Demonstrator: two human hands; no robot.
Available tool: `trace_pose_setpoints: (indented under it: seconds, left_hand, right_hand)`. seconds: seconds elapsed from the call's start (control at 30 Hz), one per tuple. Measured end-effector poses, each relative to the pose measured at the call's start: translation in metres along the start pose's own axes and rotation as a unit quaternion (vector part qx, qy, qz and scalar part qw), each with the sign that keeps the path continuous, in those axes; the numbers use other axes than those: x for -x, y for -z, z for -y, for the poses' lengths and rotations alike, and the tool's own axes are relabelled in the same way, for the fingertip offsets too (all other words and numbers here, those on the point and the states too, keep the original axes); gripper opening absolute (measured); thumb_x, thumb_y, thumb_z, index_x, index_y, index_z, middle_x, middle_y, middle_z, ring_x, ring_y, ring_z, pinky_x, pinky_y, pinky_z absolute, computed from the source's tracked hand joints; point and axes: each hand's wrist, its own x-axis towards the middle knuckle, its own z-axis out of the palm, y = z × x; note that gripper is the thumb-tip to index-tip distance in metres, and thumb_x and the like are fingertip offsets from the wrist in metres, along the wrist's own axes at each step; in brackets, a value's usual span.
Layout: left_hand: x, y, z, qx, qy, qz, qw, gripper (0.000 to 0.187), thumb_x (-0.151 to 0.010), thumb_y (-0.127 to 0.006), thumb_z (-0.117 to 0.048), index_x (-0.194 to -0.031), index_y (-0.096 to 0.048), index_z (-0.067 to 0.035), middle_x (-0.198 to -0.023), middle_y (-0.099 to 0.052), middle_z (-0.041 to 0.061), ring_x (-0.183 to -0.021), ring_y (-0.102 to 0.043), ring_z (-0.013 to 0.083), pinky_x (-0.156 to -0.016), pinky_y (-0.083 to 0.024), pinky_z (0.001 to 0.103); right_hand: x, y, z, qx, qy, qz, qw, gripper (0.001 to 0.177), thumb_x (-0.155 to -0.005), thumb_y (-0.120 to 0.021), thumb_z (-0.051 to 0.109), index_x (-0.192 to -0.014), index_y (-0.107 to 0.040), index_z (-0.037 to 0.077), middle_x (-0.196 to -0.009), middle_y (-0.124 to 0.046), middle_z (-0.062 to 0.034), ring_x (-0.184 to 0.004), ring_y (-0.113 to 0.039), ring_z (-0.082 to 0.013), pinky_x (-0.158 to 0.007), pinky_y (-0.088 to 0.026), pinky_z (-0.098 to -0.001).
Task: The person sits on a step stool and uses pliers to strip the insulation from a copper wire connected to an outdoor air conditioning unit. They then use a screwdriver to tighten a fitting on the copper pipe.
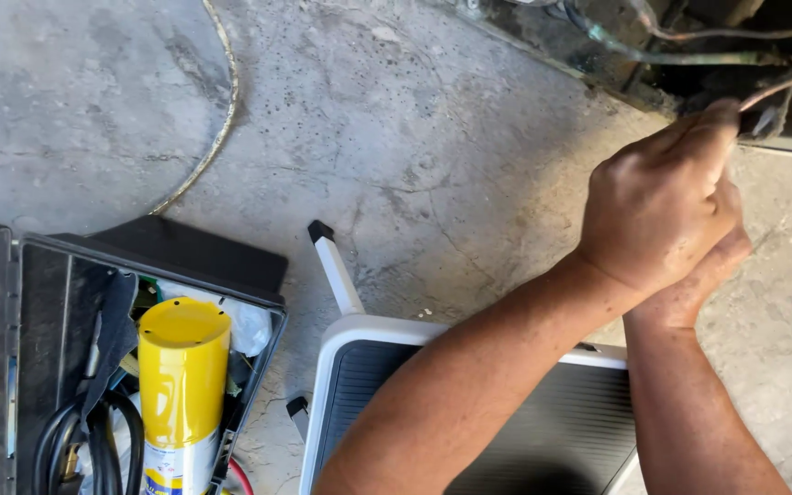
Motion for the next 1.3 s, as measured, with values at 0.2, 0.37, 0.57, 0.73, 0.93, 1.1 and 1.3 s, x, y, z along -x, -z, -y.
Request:
trace_pose_setpoints:
  seconds: [0.2, 0.37, 0.57, 0.73, 0.93, 1.1, 1.3]
  left_hand:
    - [0.002, 0.004, -0.011, 0.023, 0.034, -0.003, 0.999, 0.018, -0.09, -0.061, 0.003, -0.091, -0.051, -0.012, -0.075, -0.062, 0.004, -0.069, -0.06, 0.0233, -0.059, -0.041, 0.04]
    - [-0.004, 0.009, -0.006, 0.062, 0.076, 0.001, 0.995, 0.017, -0.091, -0.061, 0.002, -0.098, -0.062, -0.013, -0.093, -0.072, -0.001, -0.087, -0.072, 0.0197, -0.072, -0.053, 0.035]
    - [-0.007, 0.037, -0.016, 0.126, 0.13, 0.039, 0.983, 0.016, -0.095, -0.055, -0.011, -0.101, -0.065, -0.023, -0.078, -0.07, -0.002, -0.072, -0.066, 0.0193, -0.073, -0.053, 0.037]
    - [-0.049, 0.069, -0.019, 0.283, 0.288, -0.07, 0.912, 0.014, -0.097, -0.058, -0.018, -0.084, -0.052, -0.02, -0.064, -0.043, -0.01, -0.062, -0.038, 0.0057, -0.058, -0.037, 0.03]
    - [-0.045, 0.055, -0.007, 0.279, 0.349, -0.071, 0.892, 0.033, -0.094, -0.051, -0.023, -0.063, -0.043, -0.02, -0.056, -0.034, -0.011, -0.056, -0.035, 0.0079, -0.053, -0.032, 0.031]
    - [-0.038, 0.043, -0.014, 0.396, 0.453, -0.008, 0.799, 0.03, -0.096, -0.063, -0.011, -0.122, -0.071, 0.0, -0.101, -0.075, 0.017, -0.06, -0.06, 0.0144, -0.052, -0.057, 0.031]
    - [-0.024, 0.067, -0.028, 0.402, 0.381, 0.09, 0.828, 0.023, -0.104, -0.055, -0.01, -0.114, -0.072, 0.003, -0.048, -0.054, 0.005, -0.035, -0.055, 0.018, -0.033, -0.056, 0.036]
  right_hand:
    - [0.002, 0.007, 0.008, -0.064, -0.053, -0.013, 0.996, 0.006, -0.111, -0.062, -0.003, -0.106, -0.062, 0.0, -0.099, -0.063, -0.0085, -0.091, -0.059, -0.0163, -0.078, -0.05, -0.0302]
    - [0.002, 0.002, 0.029, -0.156, -0.095, -0.024, 0.983, 0.015, -0.111, -0.063, 0.004, -0.099, -0.056, 0.006, -0.096, -0.058, -0.0029, -0.091, -0.053, -0.0123, -0.079, -0.046, -0.0288]
    - [0.008, 0.01, 0.041, -0.218, -0.147, -0.033, 0.964, 0.024, -0.111, -0.064, 0.011, -0.092, -0.05, 0.013, -0.092, -0.053, 0.0025, -0.09, -0.046, -0.0085, -0.081, -0.043, -0.0277]
    - [-0.007, 0.001, 0.043, -0.284, -0.178, -0.033, 0.942, 0.021, -0.109, -0.064, 0.026, -0.095, -0.053, 0.015, -0.088, -0.053, 0.0051, -0.082, -0.042, -0.0051, -0.073, -0.038, -0.0261]
    - [-0.003, 0.001, 0.043, -0.381, -0.192, -0.028, 0.904, 0.019, -0.107, -0.062, 0.032, -0.109, -0.062, 0.013, -0.102, -0.065, 0.0002, -0.098, -0.062, -0.0085, -0.091, -0.053, -0.0233]
    - [-0.008, 0.007, 0.047, -0.417, -0.245, -0.035, 0.874, 0.014, -0.1, -0.052, 0.004, -0.104, -0.062, 0.013, -0.119, -0.068, -0.0092, -0.106, -0.065, -0.0119, -0.099, -0.055, -0.0251]
    - [-0.005, 0.0, 0.052, -0.383, -0.232, -0.026, 0.894, 0.011, -0.101, -0.054, 0.006, -0.103, -0.061, 0.012, -0.114, -0.067, -0.007, -0.103, -0.062, -0.0106, -0.095, -0.052, -0.0252]
